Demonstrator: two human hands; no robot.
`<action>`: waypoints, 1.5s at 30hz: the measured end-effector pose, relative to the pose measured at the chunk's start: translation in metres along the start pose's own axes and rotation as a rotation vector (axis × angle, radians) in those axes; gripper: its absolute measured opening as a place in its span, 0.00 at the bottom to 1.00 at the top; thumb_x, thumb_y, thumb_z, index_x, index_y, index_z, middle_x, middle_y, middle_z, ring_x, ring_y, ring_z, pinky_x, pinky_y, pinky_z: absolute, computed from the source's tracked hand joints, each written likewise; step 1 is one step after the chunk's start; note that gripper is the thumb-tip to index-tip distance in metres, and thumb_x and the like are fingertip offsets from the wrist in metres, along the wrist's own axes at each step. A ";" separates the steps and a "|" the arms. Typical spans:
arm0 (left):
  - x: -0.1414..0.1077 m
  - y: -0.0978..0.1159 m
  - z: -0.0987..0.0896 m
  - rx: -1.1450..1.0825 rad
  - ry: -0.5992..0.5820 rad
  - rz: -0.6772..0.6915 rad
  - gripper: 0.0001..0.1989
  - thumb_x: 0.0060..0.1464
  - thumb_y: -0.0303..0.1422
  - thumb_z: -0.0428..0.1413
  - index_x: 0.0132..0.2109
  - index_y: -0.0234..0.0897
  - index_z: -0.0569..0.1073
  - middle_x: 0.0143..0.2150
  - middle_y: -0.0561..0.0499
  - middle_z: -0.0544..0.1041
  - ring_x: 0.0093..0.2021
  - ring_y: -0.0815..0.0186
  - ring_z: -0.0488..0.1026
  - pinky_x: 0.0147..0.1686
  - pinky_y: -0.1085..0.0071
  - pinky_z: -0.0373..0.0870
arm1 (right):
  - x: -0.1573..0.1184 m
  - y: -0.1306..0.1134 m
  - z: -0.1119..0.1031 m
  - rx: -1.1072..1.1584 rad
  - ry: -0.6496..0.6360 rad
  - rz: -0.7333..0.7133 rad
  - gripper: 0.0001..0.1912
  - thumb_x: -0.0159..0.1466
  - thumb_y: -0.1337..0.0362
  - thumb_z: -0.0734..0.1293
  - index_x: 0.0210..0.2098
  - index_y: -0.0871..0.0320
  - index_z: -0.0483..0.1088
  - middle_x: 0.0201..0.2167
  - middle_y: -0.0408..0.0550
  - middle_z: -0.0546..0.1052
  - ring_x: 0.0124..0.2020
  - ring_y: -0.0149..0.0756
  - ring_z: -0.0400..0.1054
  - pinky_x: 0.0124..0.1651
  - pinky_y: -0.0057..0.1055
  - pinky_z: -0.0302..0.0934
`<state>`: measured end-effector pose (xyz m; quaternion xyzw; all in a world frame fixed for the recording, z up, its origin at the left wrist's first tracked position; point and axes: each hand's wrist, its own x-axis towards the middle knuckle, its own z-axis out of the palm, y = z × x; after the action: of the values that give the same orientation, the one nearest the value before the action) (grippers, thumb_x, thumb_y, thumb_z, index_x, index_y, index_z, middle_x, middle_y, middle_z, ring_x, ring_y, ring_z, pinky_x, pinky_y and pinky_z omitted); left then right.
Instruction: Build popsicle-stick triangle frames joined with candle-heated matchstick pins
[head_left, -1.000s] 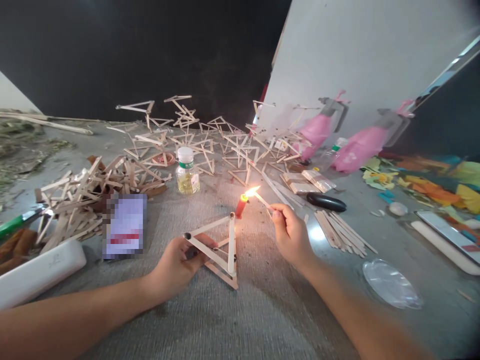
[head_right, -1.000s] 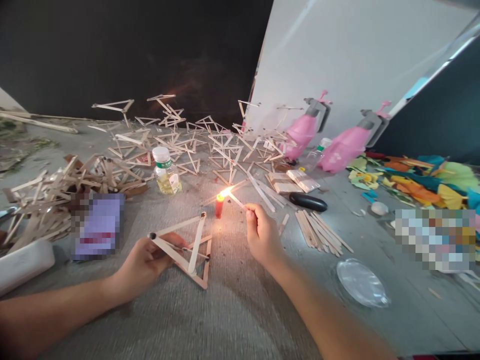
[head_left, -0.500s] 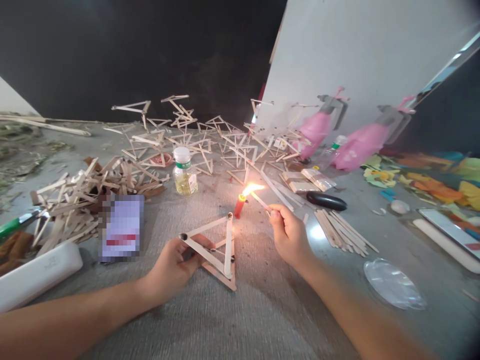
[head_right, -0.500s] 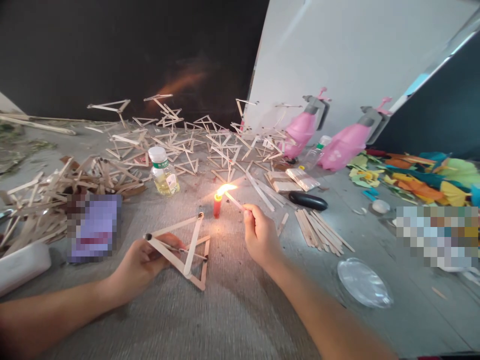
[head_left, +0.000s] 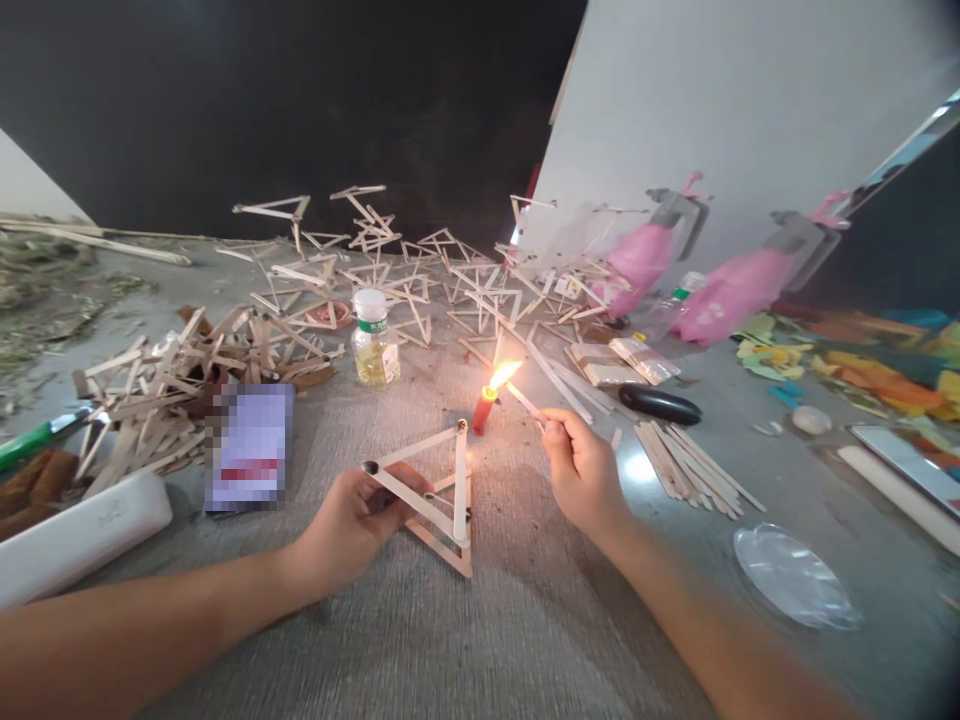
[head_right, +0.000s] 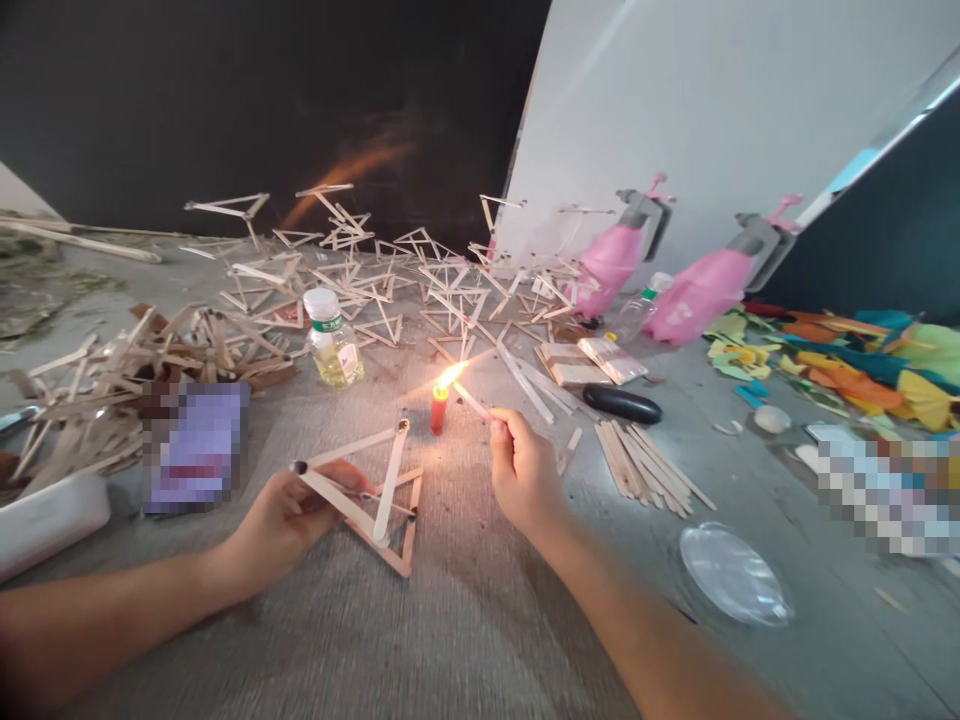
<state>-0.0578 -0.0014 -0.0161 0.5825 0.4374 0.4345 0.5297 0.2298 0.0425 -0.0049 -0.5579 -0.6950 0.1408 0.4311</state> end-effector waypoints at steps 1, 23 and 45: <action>0.000 0.000 0.000 -0.007 0.001 0.001 0.05 0.54 0.34 0.65 0.37 0.36 0.80 0.30 0.51 0.82 0.31 0.65 0.80 0.33 0.73 0.76 | 0.000 0.000 0.000 -0.001 -0.001 0.003 0.18 0.75 0.56 0.56 0.46 0.57 0.74 0.20 0.37 0.63 0.20 0.30 0.58 0.26 0.29 0.52; -0.003 -0.007 -0.001 -0.014 -0.009 -0.004 0.04 0.53 0.31 0.67 0.34 0.36 0.81 0.32 0.50 0.83 0.33 0.65 0.80 0.34 0.74 0.78 | 0.001 -0.004 0.002 0.001 0.014 -0.028 0.18 0.75 0.57 0.57 0.47 0.58 0.75 0.20 0.37 0.66 0.19 0.28 0.59 0.26 0.27 0.54; -0.002 0.001 0.003 0.063 -0.019 0.066 0.04 0.53 0.33 0.66 0.35 0.37 0.81 0.35 0.48 0.85 0.35 0.61 0.82 0.37 0.69 0.80 | 0.000 -0.002 0.002 0.025 0.005 0.008 0.17 0.75 0.57 0.56 0.47 0.56 0.74 0.22 0.38 0.67 0.21 0.30 0.62 0.27 0.28 0.55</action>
<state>-0.0553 -0.0041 -0.0156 0.6171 0.4264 0.4324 0.5004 0.2266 0.0425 -0.0044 -0.5556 -0.6898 0.1500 0.4392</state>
